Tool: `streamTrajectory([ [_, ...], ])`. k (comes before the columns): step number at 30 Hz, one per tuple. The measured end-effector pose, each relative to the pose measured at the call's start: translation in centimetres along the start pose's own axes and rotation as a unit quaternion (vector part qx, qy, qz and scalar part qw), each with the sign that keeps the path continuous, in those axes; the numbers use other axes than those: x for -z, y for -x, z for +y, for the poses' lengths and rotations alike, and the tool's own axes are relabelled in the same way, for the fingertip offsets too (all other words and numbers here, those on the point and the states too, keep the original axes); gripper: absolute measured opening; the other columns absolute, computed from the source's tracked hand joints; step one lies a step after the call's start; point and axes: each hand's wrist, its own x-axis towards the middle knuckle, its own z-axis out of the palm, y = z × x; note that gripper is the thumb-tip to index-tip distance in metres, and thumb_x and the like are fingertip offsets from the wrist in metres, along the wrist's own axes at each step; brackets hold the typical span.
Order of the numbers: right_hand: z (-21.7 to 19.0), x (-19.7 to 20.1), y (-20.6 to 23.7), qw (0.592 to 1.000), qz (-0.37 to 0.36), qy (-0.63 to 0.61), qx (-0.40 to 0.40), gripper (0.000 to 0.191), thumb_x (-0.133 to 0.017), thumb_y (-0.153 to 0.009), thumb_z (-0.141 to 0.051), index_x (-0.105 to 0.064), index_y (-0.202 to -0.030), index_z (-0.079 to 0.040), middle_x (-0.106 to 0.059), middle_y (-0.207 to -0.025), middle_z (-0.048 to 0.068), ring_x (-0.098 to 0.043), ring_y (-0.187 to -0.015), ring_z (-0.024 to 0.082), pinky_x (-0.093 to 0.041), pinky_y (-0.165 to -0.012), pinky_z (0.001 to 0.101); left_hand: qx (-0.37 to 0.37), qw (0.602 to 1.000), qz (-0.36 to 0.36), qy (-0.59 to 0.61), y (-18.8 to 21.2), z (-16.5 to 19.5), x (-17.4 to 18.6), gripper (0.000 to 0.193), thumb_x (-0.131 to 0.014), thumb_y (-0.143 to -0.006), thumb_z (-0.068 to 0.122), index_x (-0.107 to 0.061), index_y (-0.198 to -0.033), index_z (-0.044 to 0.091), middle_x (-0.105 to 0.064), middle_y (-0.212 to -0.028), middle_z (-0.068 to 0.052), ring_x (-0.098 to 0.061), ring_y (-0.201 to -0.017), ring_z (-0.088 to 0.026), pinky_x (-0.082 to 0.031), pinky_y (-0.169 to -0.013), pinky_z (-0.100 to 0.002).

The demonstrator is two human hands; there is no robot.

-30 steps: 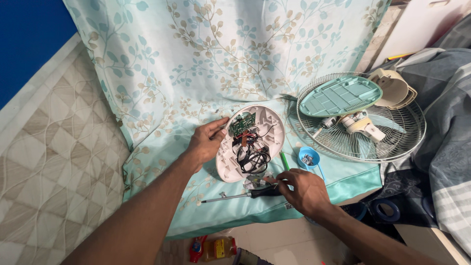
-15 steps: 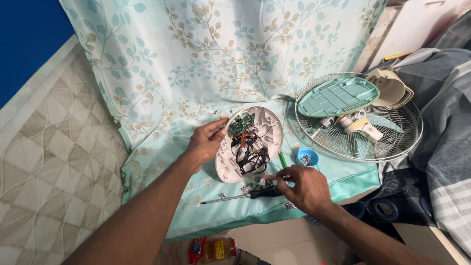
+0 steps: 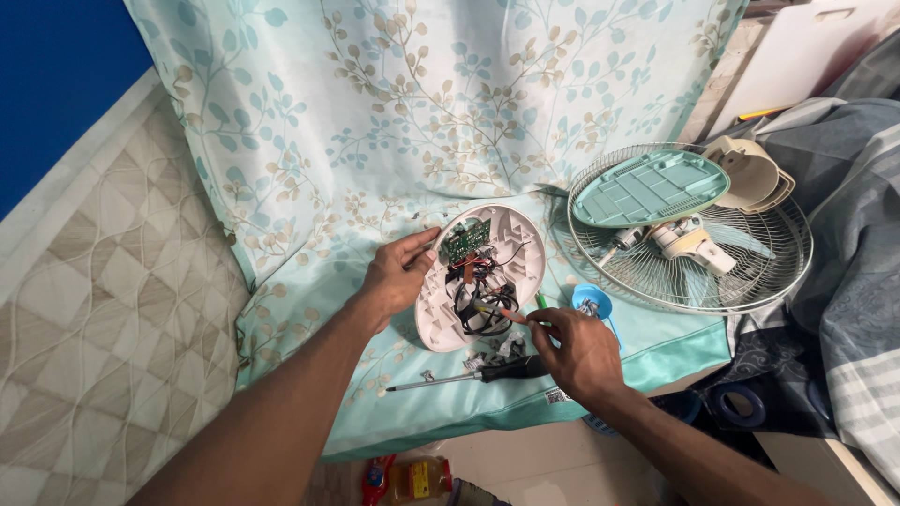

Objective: The person services a disassembled electric fan on a bed. They brush dust from the fan's rear housing and base, unscrew and remove screws with a screwdriver, sort small screws and parts into a small container, and handle the fan's motor and wiring harness.

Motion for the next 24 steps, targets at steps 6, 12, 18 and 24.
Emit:
streamTrajectory([
  [6,1.4,0.7,0.7,0.999,0.032,0.015,-0.016,0.027,-0.070,-0.085,-0.033,-0.081,-0.102,-0.015,-0.079,-0.095,0.010,-0.078,-0.086,0.026,-0.060,-0.076,0.0402,-0.019,1.000,0.000,-0.004,-0.4,-0.6,0.1,0.044,-0.057,-0.101,0.014,-0.058,-0.145,0.019,-0.072,-0.133,-0.006,-0.067,-0.114,-0.012,-0.052,-0.097,-0.027],
  [12,3.5,0.9,0.4,0.991,0.024,0.061,-0.118,0.030,-0.068,-0.089,-0.037,-0.079,-0.109,-0.017,-0.080,-0.096,0.011,-0.077,-0.087,0.029,-0.059,-0.077,0.0432,-0.019,0.999,0.010,-0.024,-0.3,-0.7,0.0,0.044,-0.058,-0.101,0.015,-0.059,-0.144,0.020,-0.070,-0.136,-0.005,-0.066,-0.117,-0.012,-0.051,-0.099,-0.027],
  [18,4.5,0.0,-0.8,0.990,0.009,0.072,-0.119,0.030,-0.069,-0.088,-0.038,-0.080,-0.108,-0.020,-0.080,-0.096,0.009,-0.077,-0.087,0.030,-0.059,-0.078,0.0431,-0.021,1.000,0.010,-0.008,-0.1,-0.7,0.1,0.043,-0.058,-0.101,0.014,-0.059,-0.144,0.019,-0.071,-0.135,-0.006,-0.066,-0.116,-0.013,-0.052,-0.099,-0.027],
  [24,5.1,-0.1,-1.6,0.989,-0.024,0.053,-0.133,0.029,-0.067,-0.089,-0.039,-0.080,-0.107,-0.021,-0.081,-0.094,0.009,-0.078,-0.087,0.028,-0.059,-0.081,0.0413,-0.032,0.999,0.008,-0.007,-0.5,-0.9,0.0,0.043,-0.058,-0.100,0.014,-0.059,-0.143,0.018,-0.070,-0.137,-0.005,-0.066,-0.117,-0.012,-0.052,-0.099,-0.027],
])
